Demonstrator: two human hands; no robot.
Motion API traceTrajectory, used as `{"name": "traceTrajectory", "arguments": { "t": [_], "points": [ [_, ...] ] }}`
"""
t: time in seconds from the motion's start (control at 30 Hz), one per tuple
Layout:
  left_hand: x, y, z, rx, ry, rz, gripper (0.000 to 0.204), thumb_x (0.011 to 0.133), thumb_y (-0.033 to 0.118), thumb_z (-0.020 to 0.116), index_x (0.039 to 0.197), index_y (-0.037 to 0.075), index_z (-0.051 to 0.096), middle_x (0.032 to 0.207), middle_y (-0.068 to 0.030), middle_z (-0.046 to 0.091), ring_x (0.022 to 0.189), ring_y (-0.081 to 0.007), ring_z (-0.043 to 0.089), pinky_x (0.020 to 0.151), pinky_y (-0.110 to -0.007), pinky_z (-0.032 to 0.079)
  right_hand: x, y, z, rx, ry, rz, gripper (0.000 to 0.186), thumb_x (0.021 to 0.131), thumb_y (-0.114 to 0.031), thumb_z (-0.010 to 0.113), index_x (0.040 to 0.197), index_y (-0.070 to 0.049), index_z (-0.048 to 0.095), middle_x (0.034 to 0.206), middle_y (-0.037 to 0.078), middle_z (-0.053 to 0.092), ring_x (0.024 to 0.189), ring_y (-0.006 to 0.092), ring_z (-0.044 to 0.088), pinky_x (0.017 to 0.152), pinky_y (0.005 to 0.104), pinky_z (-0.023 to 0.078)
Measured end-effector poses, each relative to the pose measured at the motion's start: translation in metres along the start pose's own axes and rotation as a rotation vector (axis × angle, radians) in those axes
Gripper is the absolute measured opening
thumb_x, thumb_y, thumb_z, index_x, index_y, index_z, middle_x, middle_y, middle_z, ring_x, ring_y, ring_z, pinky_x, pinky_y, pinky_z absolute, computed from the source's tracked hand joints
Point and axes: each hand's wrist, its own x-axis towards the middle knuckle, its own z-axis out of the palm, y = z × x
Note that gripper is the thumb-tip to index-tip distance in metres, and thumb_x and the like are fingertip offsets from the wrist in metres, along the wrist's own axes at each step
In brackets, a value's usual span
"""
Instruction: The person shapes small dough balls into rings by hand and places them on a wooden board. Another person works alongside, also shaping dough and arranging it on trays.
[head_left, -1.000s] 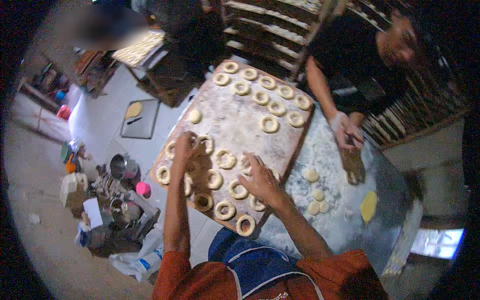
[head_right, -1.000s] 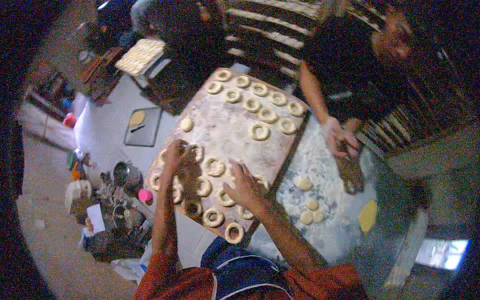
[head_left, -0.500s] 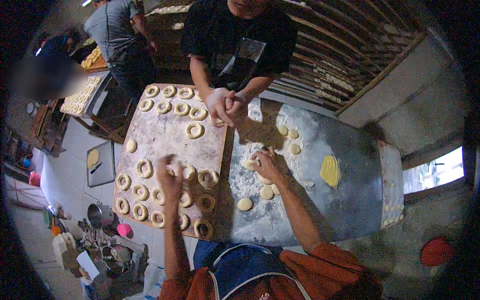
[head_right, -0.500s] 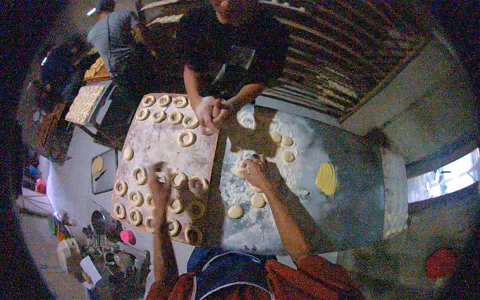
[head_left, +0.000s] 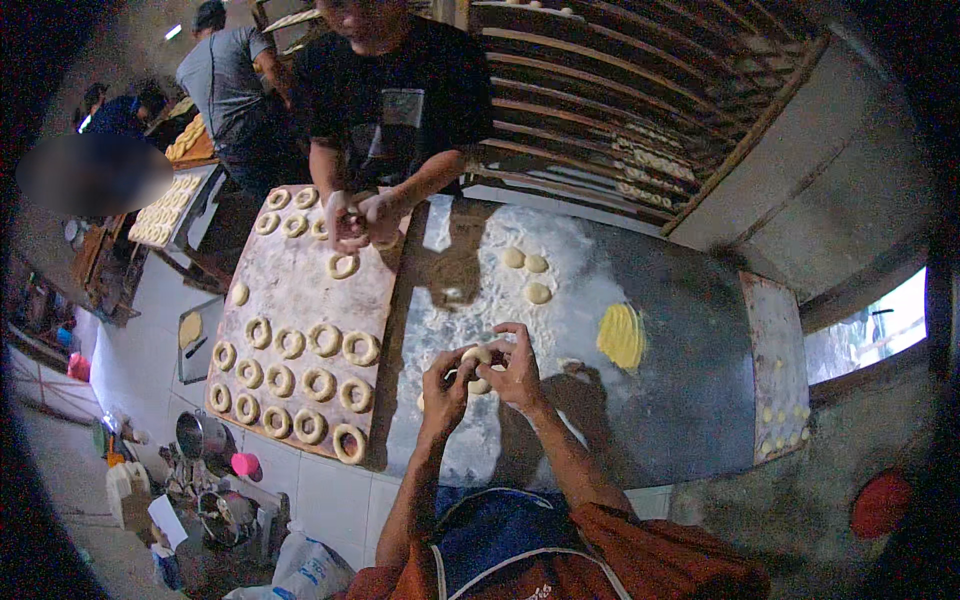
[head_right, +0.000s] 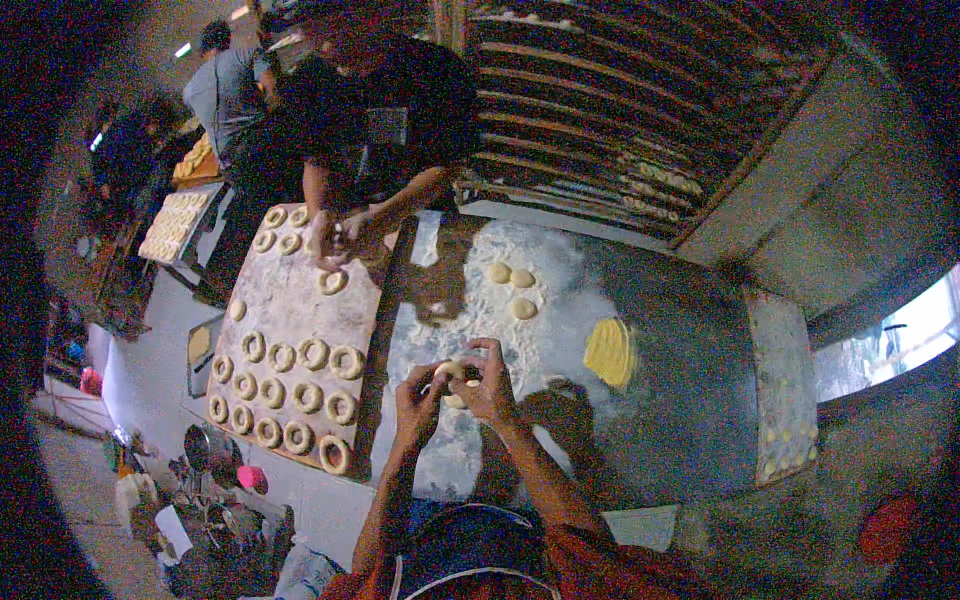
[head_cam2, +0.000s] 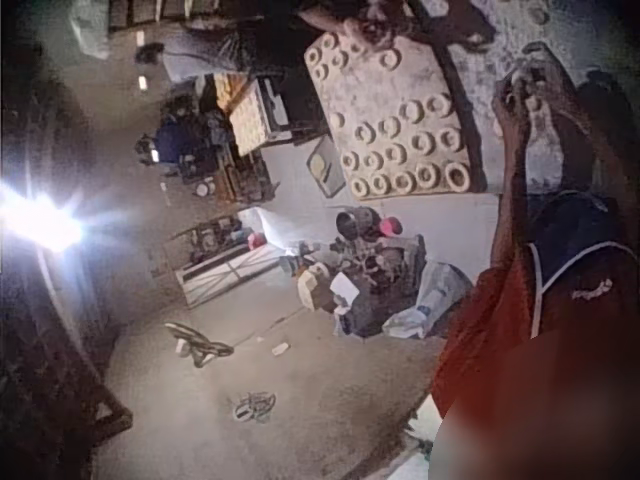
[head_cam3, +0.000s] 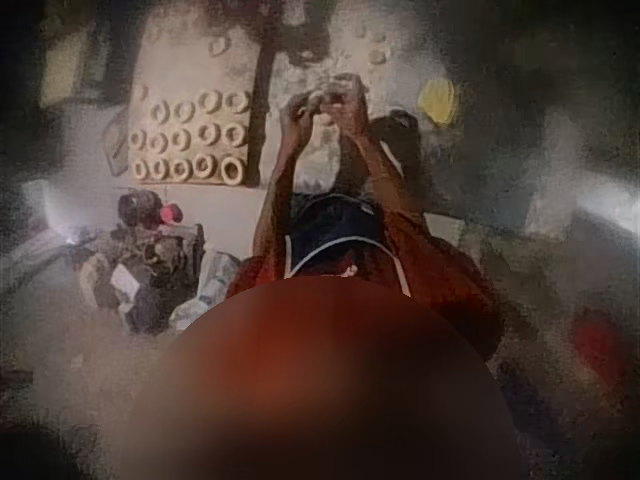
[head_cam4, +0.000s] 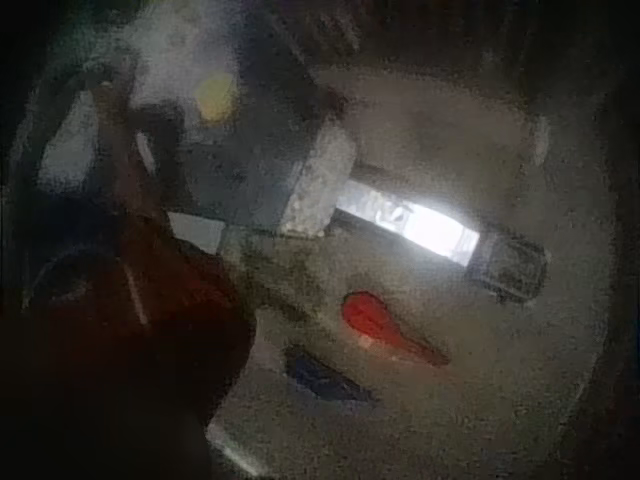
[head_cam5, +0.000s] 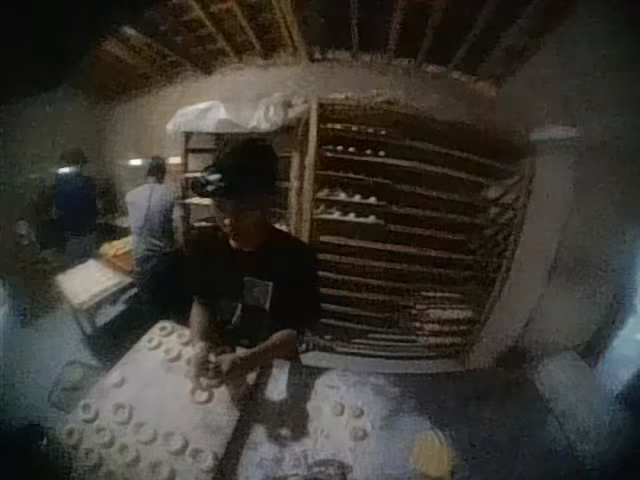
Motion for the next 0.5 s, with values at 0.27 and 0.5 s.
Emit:
{"name": "traceTrajectory", "arguments": {
  "t": [0.27,0.5],
  "points": [
    [-0.026,-0.008,0.036,-0.368,-0.175,-0.132,0.028,0.091,0.008,0.058,0.118,0.002,0.05,0.105,-0.0082,0.062,0.092,-0.0153,0.059,0.071,-0.027,0.048,-0.022,-0.022,-0.053,0.549,-0.358,0.23,0.049,0.083,-0.02,0.059,0.127,-0.005,0.041,0.108,0.013,0.058,0.094,0.0186,0.062,0.077,0.0309,0.054],
    [-0.028,-0.045,0.056,-0.413,0.007,-0.045,0.026,0.091,0.025,0.052,0.109,0.009,0.042,0.088,-0.0054,0.054,0.077,-0.0166,0.058,0.066,-0.03,0.049,-0.025,0.04,-0.05,0.112,0.041,0.297,0.047,0.096,-0.044,0.038,0.078,-0.005,0.057,0.071,0.004,0.057,0.067,0.0147,0.056,0.062,0.0323,0.046]
  ]
}}
